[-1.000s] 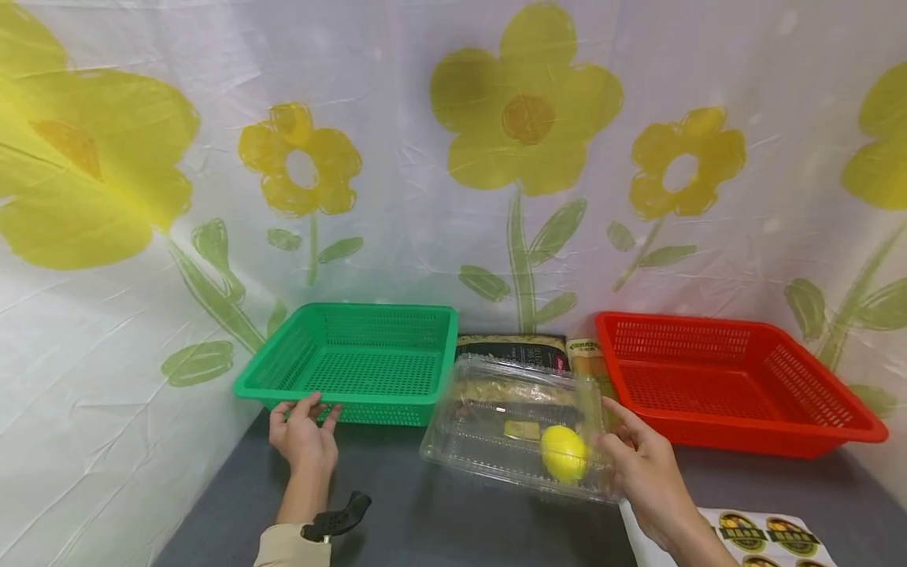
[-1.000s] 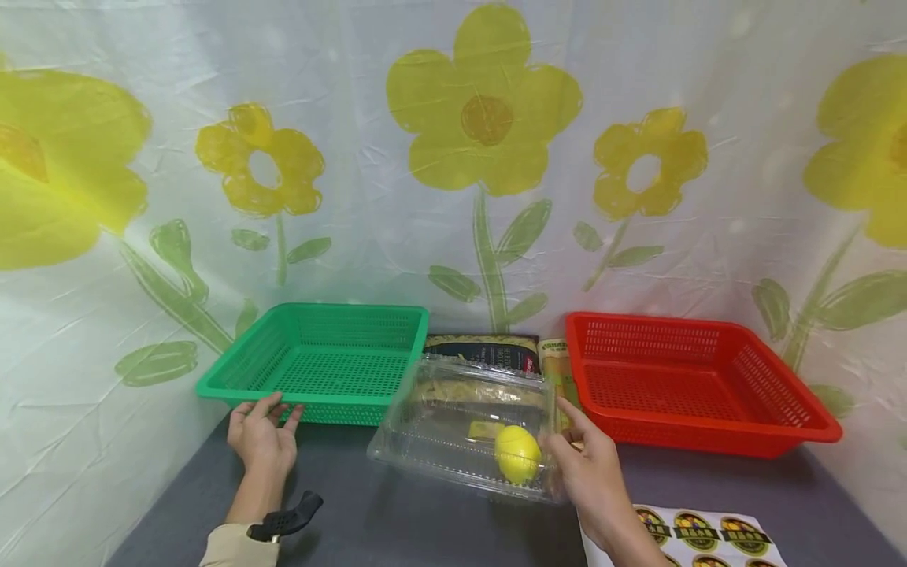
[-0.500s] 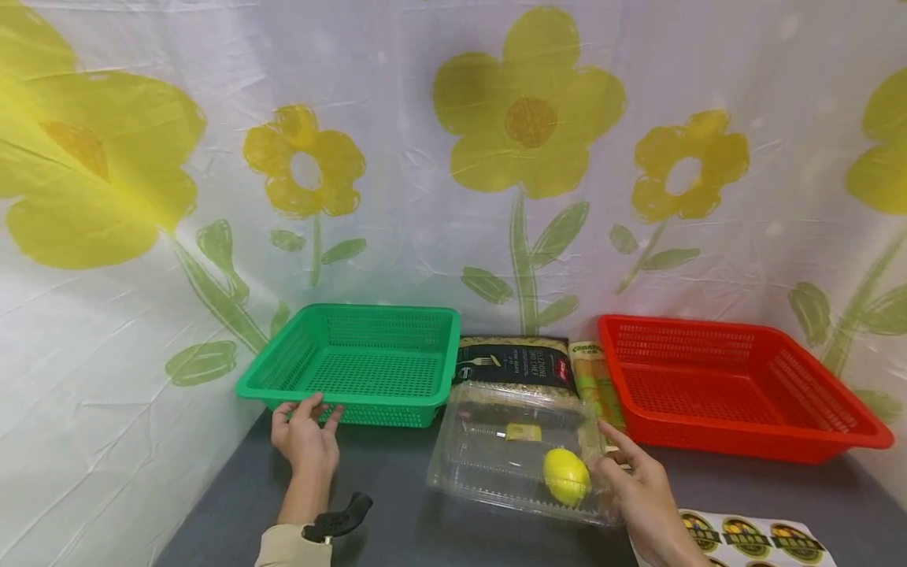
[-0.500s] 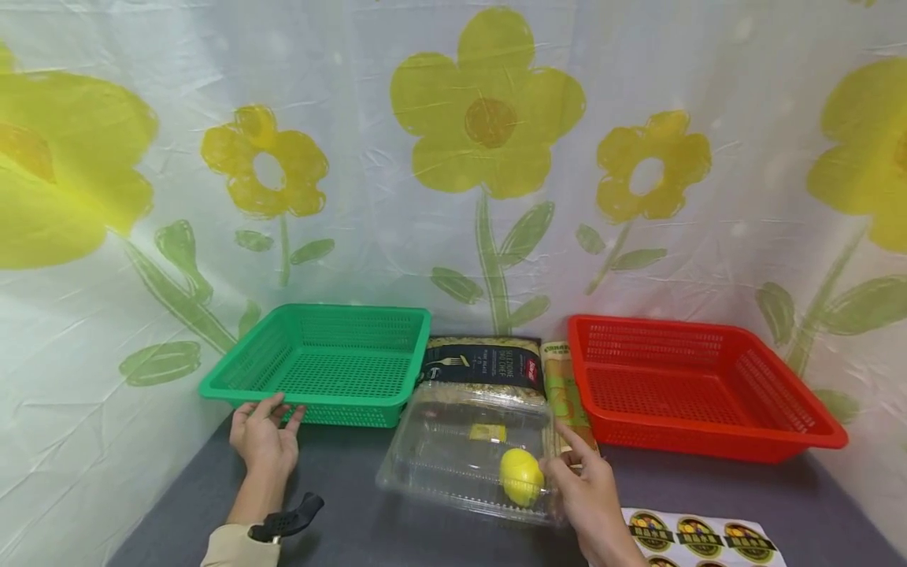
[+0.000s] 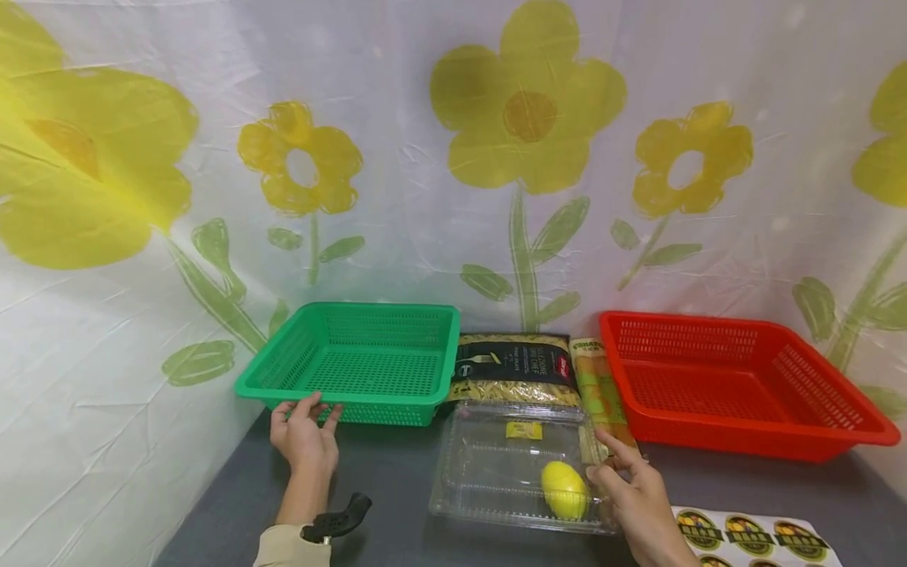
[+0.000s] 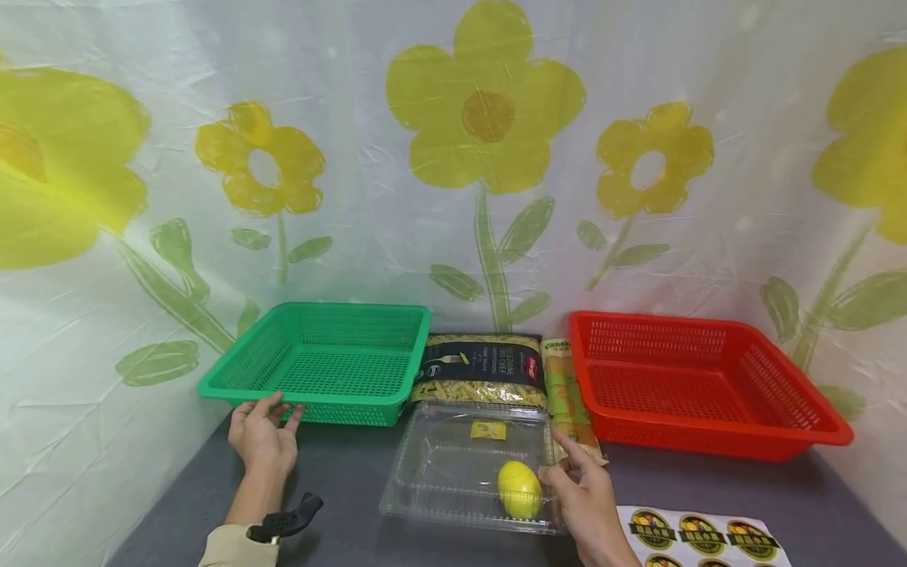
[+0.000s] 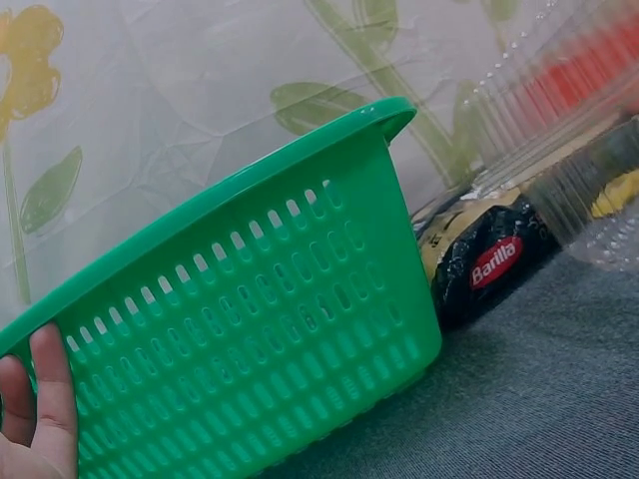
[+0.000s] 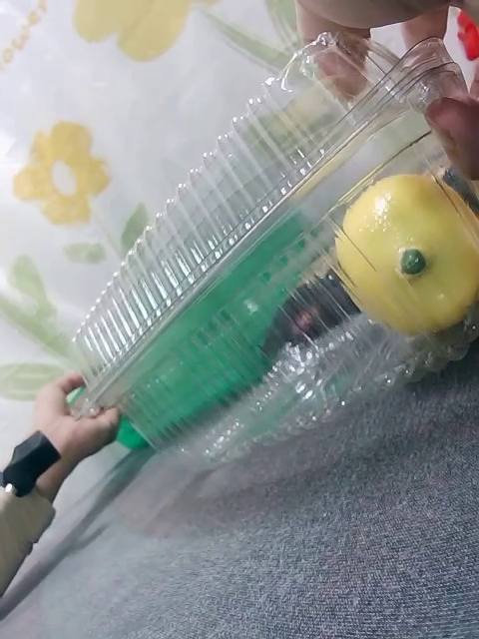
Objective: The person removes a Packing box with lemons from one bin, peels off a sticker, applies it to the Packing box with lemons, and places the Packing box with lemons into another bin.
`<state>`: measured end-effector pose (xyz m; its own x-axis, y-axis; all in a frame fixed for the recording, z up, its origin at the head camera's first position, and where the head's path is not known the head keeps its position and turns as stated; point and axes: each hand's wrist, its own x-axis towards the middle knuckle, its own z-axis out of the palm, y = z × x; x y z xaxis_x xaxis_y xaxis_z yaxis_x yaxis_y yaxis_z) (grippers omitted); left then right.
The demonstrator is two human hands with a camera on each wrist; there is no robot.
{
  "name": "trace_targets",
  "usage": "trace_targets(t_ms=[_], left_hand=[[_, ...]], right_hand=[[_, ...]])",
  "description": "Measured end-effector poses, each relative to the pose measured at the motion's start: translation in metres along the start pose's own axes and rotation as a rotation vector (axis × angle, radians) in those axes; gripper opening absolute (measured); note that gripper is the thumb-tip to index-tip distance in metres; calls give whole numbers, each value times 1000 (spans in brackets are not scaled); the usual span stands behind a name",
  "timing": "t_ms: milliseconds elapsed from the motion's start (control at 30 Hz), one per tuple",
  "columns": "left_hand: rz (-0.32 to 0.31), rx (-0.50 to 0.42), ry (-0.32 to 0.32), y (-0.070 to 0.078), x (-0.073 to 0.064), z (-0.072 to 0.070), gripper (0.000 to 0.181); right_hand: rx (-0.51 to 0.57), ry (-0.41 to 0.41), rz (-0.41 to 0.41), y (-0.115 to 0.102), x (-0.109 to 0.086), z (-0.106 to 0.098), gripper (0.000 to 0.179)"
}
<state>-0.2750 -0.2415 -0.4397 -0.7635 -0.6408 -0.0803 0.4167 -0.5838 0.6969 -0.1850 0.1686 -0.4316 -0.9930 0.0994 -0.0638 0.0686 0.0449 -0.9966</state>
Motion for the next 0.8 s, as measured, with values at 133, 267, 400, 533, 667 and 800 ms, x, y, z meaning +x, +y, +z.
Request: trace_targets(t_ms=[133,267,400,533,667,800], left_hand=[[-21,-21,-2,3,-1,0,29],[-76,-44,-26,5,-2,0,29],[-138,-27,-74,4,-3,4,27],[-180,-14,-91,5,-4,5,23],[-235,-14,-100,8,-4,1,23],[-296,22,-136,12,-6,-7,27]], right_hand=[[5,-9,-3,2,0,1,61],[-36,-15,15,4,0,-2,61],[-111,4,52,6,0,-10,59],[-96,-22,97,5,0,-15,59],[-71,-87,133,4,0,-19,62],[-142,-137,122,3,-1,-23,64]])
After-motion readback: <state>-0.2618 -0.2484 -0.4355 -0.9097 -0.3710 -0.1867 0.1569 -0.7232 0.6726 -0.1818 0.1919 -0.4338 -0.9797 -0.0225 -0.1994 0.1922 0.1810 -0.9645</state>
